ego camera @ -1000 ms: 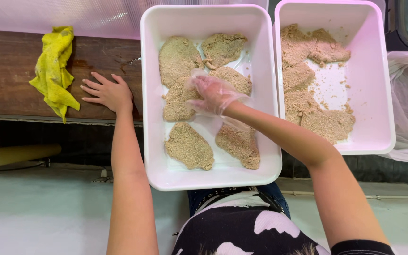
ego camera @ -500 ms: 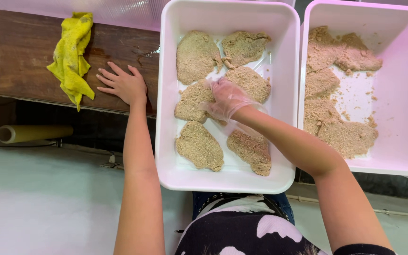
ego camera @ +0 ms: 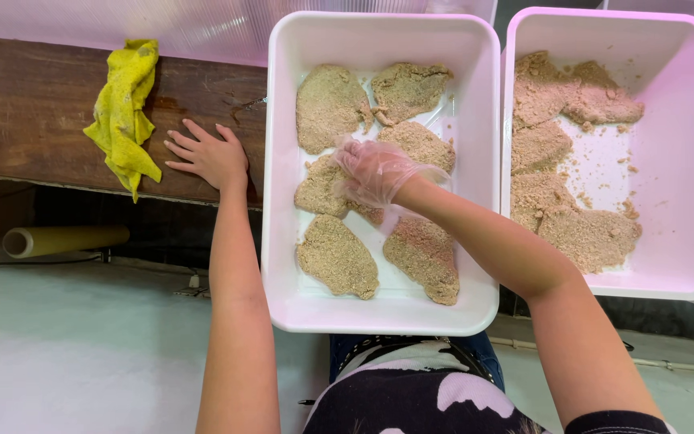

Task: The person, wearing a plastic glove, transfers breaded meat fillets one by one from a full bin into an adjacent empty bin.

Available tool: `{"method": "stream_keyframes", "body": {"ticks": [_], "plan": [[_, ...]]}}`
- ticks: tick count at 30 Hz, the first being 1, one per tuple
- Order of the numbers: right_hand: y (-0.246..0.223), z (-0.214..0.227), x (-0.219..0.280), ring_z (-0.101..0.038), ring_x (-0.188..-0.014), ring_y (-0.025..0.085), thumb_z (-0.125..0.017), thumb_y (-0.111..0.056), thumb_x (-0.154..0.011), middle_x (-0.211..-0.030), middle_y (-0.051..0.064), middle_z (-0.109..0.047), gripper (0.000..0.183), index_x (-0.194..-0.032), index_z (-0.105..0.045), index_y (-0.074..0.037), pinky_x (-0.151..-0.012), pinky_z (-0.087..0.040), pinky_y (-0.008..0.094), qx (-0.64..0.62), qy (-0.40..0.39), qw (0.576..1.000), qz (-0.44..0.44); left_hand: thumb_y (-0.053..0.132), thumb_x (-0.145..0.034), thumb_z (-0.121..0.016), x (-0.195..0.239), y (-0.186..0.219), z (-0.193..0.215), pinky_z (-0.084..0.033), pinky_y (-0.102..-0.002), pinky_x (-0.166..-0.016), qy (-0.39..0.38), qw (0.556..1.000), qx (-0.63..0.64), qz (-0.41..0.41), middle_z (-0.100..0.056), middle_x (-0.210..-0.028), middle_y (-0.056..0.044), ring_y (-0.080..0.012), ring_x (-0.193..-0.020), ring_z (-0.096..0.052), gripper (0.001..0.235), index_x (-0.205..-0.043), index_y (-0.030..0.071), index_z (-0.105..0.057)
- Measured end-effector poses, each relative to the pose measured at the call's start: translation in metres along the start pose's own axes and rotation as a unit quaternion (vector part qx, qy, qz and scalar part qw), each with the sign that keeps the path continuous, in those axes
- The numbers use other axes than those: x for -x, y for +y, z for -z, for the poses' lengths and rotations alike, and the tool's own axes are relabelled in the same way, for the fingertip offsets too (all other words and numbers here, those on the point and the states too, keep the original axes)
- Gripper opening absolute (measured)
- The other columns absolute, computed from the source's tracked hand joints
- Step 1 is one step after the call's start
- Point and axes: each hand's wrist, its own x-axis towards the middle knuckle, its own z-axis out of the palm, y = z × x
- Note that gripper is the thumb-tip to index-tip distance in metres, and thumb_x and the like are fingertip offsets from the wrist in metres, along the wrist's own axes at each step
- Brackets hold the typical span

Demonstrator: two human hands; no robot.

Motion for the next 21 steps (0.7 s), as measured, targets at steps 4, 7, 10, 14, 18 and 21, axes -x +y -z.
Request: {"method": "stream_keyframes", "body": {"ticks": [4,7,10,14,18,21], "plan": [[0.02,-0.033,-0.039,-0.054,-0.108,0.023,-0.047,-0.025,-0.091,-0.123,0.009,-0.052,0.039,-0.128,-0.047,-0.013,-0.08,-0.053,0.03,-0.021,-0.019,0.994,-0.109,0.033,-0.094,-0.049,0.0,0.0,-0.002,-0.009,-0.066,-0.1,0.018,1.0,0.01,-0.004,-0.031,-0.134,-0.026,-0.044,-0.129,-0.024,0.052,-0.135,0.003,-0.039],[0.026,-0.023,-0.018,-0.057,-0.101,0.024,-0.051,-0.028,-0.093,-0.109,0.011,-0.058,0.028,-0.116,-0.057,-0.013,-0.08,-0.051,0.038,-0.091,0.033,0.97,-0.221,0.033,-0.094,-0.05,0.001,-0.001,-0.002,-0.01,-0.066,-0.1,0.021,1.0,0.01,-0.006,-0.031,-0.134,-0.027,-0.0444,-0.128,-0.024,0.052,-0.135,0.002,-0.039],[0.039,-0.045,-0.018,-0.05,-0.112,0.033,-0.059,-0.039,-0.088,-0.117,0.017,-0.054,0.047,-0.125,-0.05,-0.01,-0.09,-0.043,0.051,-0.213,0.054,0.929,-0.296,0.034,-0.094,-0.05,0.0,0.0,-0.001,-0.01,-0.066,-0.1,0.02,1.0,0.007,-0.006,-0.031,-0.134,-0.027,-0.0443,-0.128,-0.025,0.053,-0.135,0.003,-0.039],[0.042,-0.041,-0.017,-0.046,-0.124,0.038,-0.063,-0.052,-0.081,-0.131,0.021,-0.05,0.079,-0.14,-0.039,-0.006,-0.095,-0.04,0.06,-0.234,0.002,0.924,-0.304,0.034,-0.093,-0.05,0.0,-0.002,-0.003,-0.01,-0.066,-0.1,0.021,1.0,0.008,-0.005,-0.031,-0.134,-0.027,-0.0445,-0.128,-0.025,0.054,-0.135,0.003,-0.039],[0.044,-0.043,-0.013,-0.053,-0.114,0.041,-0.063,-0.055,-0.08,-0.118,0.024,-0.057,0.075,-0.131,-0.05,-0.002,-0.088,-0.046,0.059,-0.21,0.026,0.929,-0.303,0.034,-0.094,-0.049,0.001,-0.002,-0.003,-0.009,-0.066,-0.1,0.022,1.0,0.009,-0.005,-0.031,-0.134,-0.027,-0.0444,-0.128,-0.025,0.052,-0.135,0.003,-0.039],[0.042,-0.033,-0.002,-0.054,-0.114,0.041,-0.064,-0.058,-0.078,-0.117,0.025,-0.059,0.078,-0.127,-0.054,0.003,-0.087,-0.046,0.058,-0.196,0.025,0.94,-0.277,0.034,-0.093,-0.05,0.001,-0.002,-0.005,-0.01,-0.066,-0.099,0.031,0.999,0.005,-0.008,-0.032,-0.133,-0.028,-0.045,-0.127,-0.027,0.053,-0.135,0.002,-0.04]]}}
